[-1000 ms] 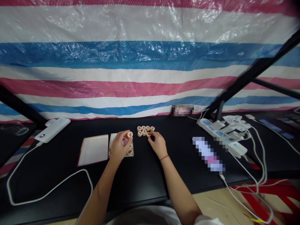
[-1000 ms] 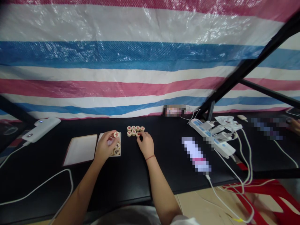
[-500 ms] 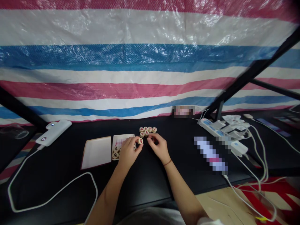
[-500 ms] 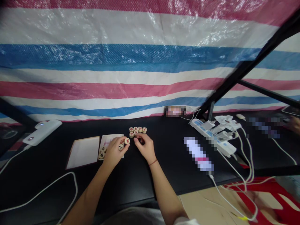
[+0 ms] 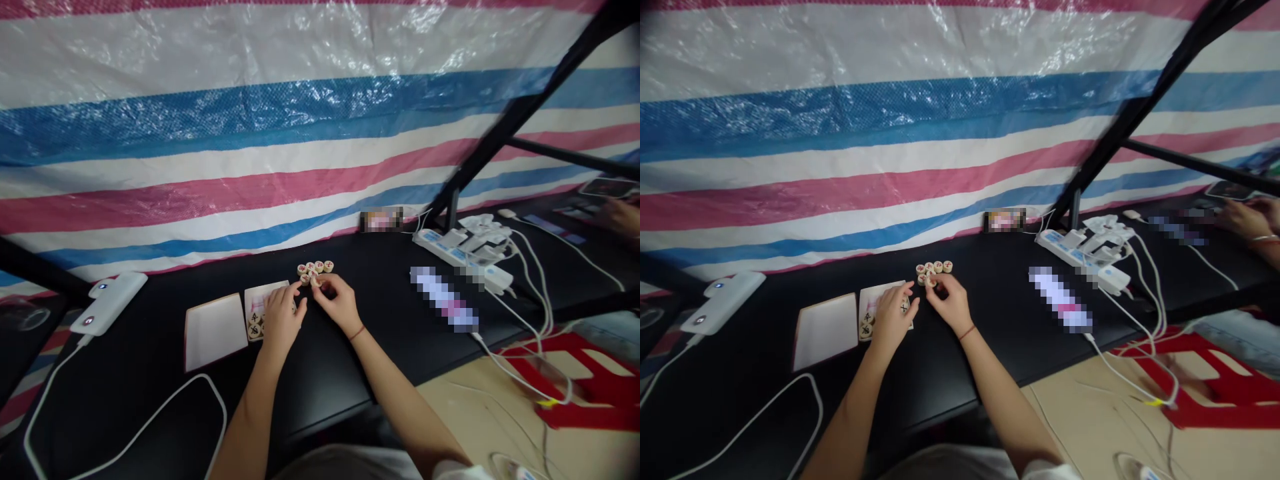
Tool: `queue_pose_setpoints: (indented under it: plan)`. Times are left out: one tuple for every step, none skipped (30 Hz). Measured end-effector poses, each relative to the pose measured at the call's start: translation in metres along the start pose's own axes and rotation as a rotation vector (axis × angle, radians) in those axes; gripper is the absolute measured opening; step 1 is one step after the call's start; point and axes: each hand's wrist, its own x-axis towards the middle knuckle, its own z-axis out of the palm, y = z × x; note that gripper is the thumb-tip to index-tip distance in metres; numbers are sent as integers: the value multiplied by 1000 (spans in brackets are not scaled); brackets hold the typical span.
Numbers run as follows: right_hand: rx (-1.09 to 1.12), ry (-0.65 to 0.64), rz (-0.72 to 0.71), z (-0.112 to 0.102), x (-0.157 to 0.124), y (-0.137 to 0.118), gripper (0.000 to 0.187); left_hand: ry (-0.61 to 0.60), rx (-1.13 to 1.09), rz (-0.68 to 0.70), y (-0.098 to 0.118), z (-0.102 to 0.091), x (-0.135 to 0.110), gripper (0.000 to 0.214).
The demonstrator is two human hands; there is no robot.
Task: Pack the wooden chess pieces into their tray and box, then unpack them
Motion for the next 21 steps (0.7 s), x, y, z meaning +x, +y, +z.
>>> queue_pose_setpoints:
  plan:
    - [-75,58,6,-3,2,5,18,7,-8,-5,0,0,0,29]
    - [-142,95,15,-5,4,10,19,13,-14,-11,0,0,0,29]
    - [-197,108,23,-6,6,16,20,17,-16,-16,0,0,1,28]
    - [-238,103,27,-7,7,21,20,18,-16,-19,0,0,1,26]
    - [-269,84,26,-7,7,27,21,19,-15,-19,0,0,1,25]
    - [-295,57,20,-6,7,32,20,17,-14,-15,0,0,1,24]
    - [-318,33,14,-5,7,37,20,14,-11,-10,0,0,2,23]
    - [-338,14,11,-4,6,40,19,11,-6,-4,0,0,2,22]
    - [-357,0,10,-2,6,43,19,6,3,3,0,0,2,21]
    - [-373,-10,10,-1,6,46,20,5,17,9,0,-1,3,21]
    - [-385,-16,13,1,6,47,21,6,35,13,-1,-1,3,21]
    - [-395,-21,17,2,7,48,22,13,54,14,-1,-2,4,20]
    - [-403,-29,20,2,7,49,22,25,72,15,-2,-3,5,20]
    - [-409,-35,23,2,8,49,22,39,87,15,-3,-5,5,20]
    - [-412,-37,26,3,8,49,20,54,97,13,-4,-6,6,20]
    - [-415,-35,30,2,8,49,19,69,102,9,-5,-7,7,19]
    - [-418,-31,35,2,8,49,18,79,102,4,-7,-8,8,19]
    - [-418,-26,40,2,8,49,17,84,100,-1,-9,-10,8,19]
    - [-415,-22,44,2,8,49,17,85,97,-8,-10,-11,9,19]
    - [-408,-20,48,1,8,48,17,85,96,-14,-12,-13,9,19]
    - [-396,-21,50,1,8,48,18,83,98,-20,-14,-14,10,20]
